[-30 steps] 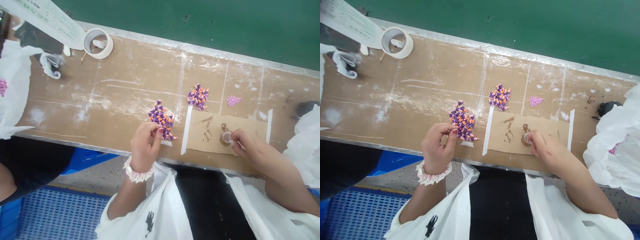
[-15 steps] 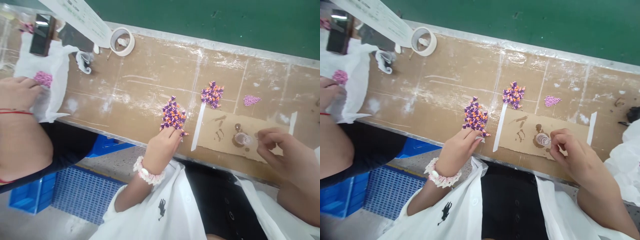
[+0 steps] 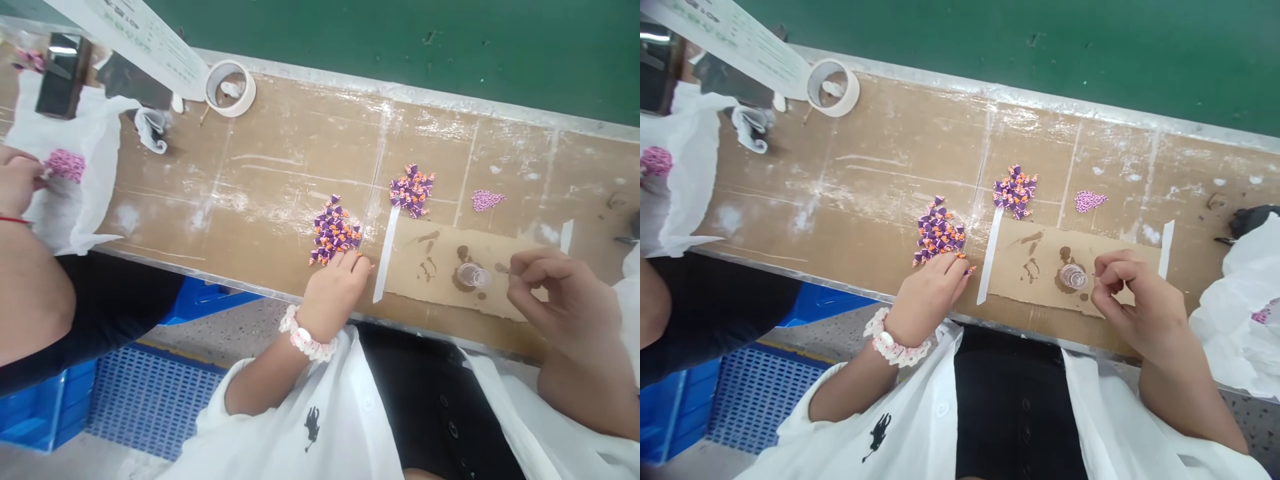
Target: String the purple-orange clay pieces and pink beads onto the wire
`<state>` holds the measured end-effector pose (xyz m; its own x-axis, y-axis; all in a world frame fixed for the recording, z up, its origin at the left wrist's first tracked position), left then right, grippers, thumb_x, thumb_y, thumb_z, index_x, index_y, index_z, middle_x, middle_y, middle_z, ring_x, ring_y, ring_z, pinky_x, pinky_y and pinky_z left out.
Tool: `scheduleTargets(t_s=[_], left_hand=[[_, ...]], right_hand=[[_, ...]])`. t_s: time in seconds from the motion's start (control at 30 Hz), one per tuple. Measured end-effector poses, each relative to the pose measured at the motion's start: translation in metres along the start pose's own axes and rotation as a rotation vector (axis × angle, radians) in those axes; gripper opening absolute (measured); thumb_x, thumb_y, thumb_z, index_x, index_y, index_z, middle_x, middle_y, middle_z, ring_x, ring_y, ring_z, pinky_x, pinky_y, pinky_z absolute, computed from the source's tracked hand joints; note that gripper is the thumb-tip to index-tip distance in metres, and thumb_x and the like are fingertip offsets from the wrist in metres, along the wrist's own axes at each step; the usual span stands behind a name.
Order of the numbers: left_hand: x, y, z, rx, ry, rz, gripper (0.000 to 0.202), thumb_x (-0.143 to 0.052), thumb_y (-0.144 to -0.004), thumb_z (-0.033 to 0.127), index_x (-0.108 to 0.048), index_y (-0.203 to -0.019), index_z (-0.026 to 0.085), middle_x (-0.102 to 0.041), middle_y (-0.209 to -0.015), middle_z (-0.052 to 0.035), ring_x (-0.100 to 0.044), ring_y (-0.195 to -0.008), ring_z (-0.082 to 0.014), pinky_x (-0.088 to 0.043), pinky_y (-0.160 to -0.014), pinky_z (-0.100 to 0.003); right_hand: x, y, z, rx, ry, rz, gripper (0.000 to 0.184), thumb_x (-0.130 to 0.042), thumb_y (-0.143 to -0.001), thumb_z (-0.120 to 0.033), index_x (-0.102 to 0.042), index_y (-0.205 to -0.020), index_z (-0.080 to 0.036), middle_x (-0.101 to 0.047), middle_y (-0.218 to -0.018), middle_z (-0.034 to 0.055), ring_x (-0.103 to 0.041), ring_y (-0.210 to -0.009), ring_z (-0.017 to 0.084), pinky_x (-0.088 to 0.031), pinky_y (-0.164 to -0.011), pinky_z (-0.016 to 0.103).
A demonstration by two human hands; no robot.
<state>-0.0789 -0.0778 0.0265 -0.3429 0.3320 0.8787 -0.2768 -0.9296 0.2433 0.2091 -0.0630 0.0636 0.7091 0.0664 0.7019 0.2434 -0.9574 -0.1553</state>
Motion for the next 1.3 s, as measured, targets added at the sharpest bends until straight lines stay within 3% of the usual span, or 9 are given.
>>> scheduleTargets(t_s=[0.1,0.2,0.3,0.4,0.6,0.9,1.07,1.3], left_hand=[[-0.001,-0.01,0.016,-0.018,0.792,-0.183,0.01,-0.05,-0.091,0.025,-0.05,-0.084,0.018,-0.047,-0.07,0.0018,-0.043,-0.061,-0.0098,-0.037,-0.055,-0.022],[-0.007,-0.021,0.041,0.089,1.594,-0.428,0.024,-0.059,-0.086,0.038,-0.045,-0.085,0.019,-0.036,-0.065,0.0068,-0.026,-0.049,-0.0039,-0.023,-0.043,-0.017],[-0.01,-0.029,0.066,0.197,1.972,-0.66,0.031,-0.068,-0.08,0.037,-0.043,-0.082,0.019,-0.039,-0.068,0.0063,-0.023,-0.047,-0.0015,-0.013,-0.04,-0.013],[-0.009,-0.032,0.081,0.204,2.062,-0.811,0.028,-0.069,-0.08,0.034,-0.045,-0.081,0.018,-0.043,-0.067,0.0052,-0.024,-0.047,-0.0011,-0.017,-0.039,-0.011],[-0.007,-0.031,0.086,0.172,2.091,-0.876,0.021,-0.064,-0.084,0.029,-0.046,-0.08,0.019,-0.033,-0.057,0.0083,-0.018,-0.046,-0.0026,-0.018,-0.039,-0.01],[-0.008,-0.03,0.089,0.142,2.087,-0.849,0.023,-0.065,-0.084,0.03,-0.045,-0.078,0.02,-0.024,-0.054,0.0107,-0.015,-0.046,-0.003,-0.017,-0.038,-0.009],[-0.009,-0.03,0.088,0.1,2.038,-0.724,0.023,-0.064,-0.083,0.028,-0.044,-0.079,0.021,-0.029,-0.052,0.0111,-0.019,-0.043,-0.0022,-0.02,-0.038,-0.01],[-0.012,-0.031,0.087,0.064,1.998,-0.731,0.021,-0.061,-0.085,0.026,-0.042,-0.079,0.021,-0.032,-0.05,0.0117,-0.02,-0.042,-0.0018,-0.022,-0.038,-0.009]], right_hand=[[-0.003,-0.001,-0.015,0.029,-0.135,0.028,0.025,-0.061,-0.075,-0.006,-0.047,-0.076,-0.026,-0.059,-0.075,-0.0002,-0.057,-0.067,0.015,-0.045,-0.057,0.03],[-0.008,-0.003,-0.039,0.076,-0.181,0.031,0.028,-0.059,-0.075,-0.002,-0.044,-0.072,-0.025,-0.058,-0.074,-0.0011,-0.057,-0.066,0.014,-0.046,-0.057,0.029],[-0.013,-0.005,-0.058,0.103,-0.2,0.086,0.032,-0.057,-0.075,0.002,-0.039,-0.07,-0.024,-0.056,-0.074,-0.002,-0.054,-0.062,0.011,-0.045,-0.056,0.027],[-0.018,-0.006,-0.066,0.161,-0.204,0.142,0.034,-0.055,-0.073,0.005,-0.036,-0.07,-0.023,-0.052,-0.073,-0.0028,-0.052,-0.061,0.009,-0.043,-0.053,0.023],[-0.018,-0.01,-0.069,0.26,-0.124,0.059,0.034,-0.055,-0.073,0.004,-0.034,-0.066,-0.021,-0.05,-0.07,-0.0033,-0.05,-0.058,0.006,-0.042,-0.049,0.02],[-0.02,-0.009,-0.071,0.23,-0.09,0.027,0.032,-0.055,-0.076,0.002,-0.037,-0.066,-0.021,-0.052,-0.07,-0.0035,-0.051,-0.057,0.007,-0.045,-0.052,0.02],[-0.019,-0.007,-0.074,0.166,-0.068,0.001,0.032,-0.054,-0.078,0.002,-0.036,-0.067,-0.022,-0.052,-0.069,-0.0039,-0.049,-0.055,0.007,-0.04,-0.048,0.02],[-0.022,-0.003,-0.072,0.135,-0.074,0.015,0.029,-0.054,-0.077,0.002,-0.04,-0.071,-0.023,-0.054,-0.071,-0.0025,-0.055,-0.061,0.009,-0.044,-0.051,0.022]])
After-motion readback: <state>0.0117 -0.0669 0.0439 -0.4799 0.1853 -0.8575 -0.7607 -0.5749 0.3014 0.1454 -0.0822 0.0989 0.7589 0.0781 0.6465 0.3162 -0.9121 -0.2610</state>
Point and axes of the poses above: each hand's wrist, its own y-axis away from the middle knuckle, its own x-axis out of the back of the hand, z = x × y, the point moved 2 cm from there along -y, towards the middle knuckle
